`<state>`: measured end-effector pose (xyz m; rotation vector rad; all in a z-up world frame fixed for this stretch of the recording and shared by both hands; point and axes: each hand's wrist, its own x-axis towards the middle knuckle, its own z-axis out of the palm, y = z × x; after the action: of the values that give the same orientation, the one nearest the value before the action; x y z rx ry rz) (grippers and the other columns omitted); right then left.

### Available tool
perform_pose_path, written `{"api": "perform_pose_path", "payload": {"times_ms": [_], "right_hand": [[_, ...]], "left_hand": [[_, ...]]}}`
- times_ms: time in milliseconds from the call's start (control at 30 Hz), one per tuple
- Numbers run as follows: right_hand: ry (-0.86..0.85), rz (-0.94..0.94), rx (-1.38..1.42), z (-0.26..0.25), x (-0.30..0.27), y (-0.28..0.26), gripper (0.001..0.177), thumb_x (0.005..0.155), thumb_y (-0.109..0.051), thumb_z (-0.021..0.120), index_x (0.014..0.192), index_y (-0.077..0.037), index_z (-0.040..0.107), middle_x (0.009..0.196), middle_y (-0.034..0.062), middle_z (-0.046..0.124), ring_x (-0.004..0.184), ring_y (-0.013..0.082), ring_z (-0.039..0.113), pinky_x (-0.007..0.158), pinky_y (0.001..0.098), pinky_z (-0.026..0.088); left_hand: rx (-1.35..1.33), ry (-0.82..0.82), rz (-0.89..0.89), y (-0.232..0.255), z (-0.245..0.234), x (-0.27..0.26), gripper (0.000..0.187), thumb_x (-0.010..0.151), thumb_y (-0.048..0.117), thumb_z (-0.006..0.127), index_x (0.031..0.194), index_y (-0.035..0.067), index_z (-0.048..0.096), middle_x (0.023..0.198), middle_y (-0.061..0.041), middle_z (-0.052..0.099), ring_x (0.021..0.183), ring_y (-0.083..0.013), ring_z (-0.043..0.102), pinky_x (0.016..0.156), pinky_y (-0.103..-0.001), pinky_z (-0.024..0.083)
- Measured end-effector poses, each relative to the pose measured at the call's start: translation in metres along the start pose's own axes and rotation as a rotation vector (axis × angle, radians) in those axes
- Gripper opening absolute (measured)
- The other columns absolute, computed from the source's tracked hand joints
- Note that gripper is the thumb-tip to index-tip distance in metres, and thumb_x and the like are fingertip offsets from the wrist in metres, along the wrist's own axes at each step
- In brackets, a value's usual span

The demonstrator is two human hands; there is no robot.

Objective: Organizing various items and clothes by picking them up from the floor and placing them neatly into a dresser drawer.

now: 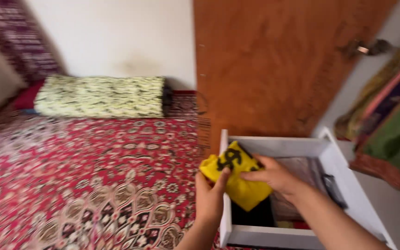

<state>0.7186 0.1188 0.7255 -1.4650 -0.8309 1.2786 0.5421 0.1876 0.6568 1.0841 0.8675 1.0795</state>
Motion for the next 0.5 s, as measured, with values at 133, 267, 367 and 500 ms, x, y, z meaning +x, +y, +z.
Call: {"api": "perform_pose_path", "payload": {"times_ms": [133, 267, 367, 500], "right_hand": [[0.226, 0.021, -0.077, -0.077, -0.019, 0.022, 0.056, 0.076, -0.016, 0.082, 0.13, -0.005, 0.068, 0.111, 0.008, 0.08, 0.095, 0.0171, 0.076, 0.084, 0.0325, 0.059], [0.509, 0.14, -0.229, -0.141, -0.036, 0.052, 0.057, 0.077, -0.021, 0.082, 0.13, -0.005, 0.068, 0.11, 0.0095, 0.081, 0.093, 0.0171, 0.076, 0.084, 0.0319, 0.057], [0.61, 0.219, -0.252, -0.197, -0.046, 0.11, 0.056, 0.078, -0.022, 0.08, 0.13, -0.005, 0.067, 0.109, 0.011, 0.081, 0.094, 0.0181, 0.076, 0.084, 0.0323, 0.057], [0.641, 0.272, -0.427, -0.236, -0.058, 0.173, 0.058, 0.079, -0.022, 0.079, 0.133, -0.01, 0.062, 0.11, 0.0098, 0.08, 0.099, 0.0203, 0.074, 0.088, 0.0337, 0.056]], "left_hand": [[0.16, -0.214, -0.144, -0.047, 0.041, 0.005, 0.042, 0.094, 0.04, 0.069, 0.115, 0.005, 0.062, 0.099, -0.008, 0.07, 0.087, -0.0168, 0.064, 0.082, -0.032, 0.052], [0.437, -0.416, -0.32, -0.109, 0.078, 0.013, 0.043, 0.096, 0.048, 0.058, 0.111, 0.007, 0.065, 0.099, -0.015, 0.07, 0.091, -0.0261, 0.066, 0.085, -0.038, 0.052], [0.639, -0.556, -0.298, -0.156, 0.099, 0.009, 0.04, 0.096, 0.047, 0.059, 0.111, 0.01, 0.066, 0.109, -0.015, 0.068, 0.104, -0.0326, 0.064, 0.092, -0.043, 0.051], [0.865, -0.801, -0.255, -0.224, 0.12, 0.005, 0.035, 0.095, 0.041, 0.057, 0.113, 0.012, 0.066, 0.121, -0.015, 0.066, 0.118, -0.0375, 0.06, 0.101, -0.046, 0.048]]}}
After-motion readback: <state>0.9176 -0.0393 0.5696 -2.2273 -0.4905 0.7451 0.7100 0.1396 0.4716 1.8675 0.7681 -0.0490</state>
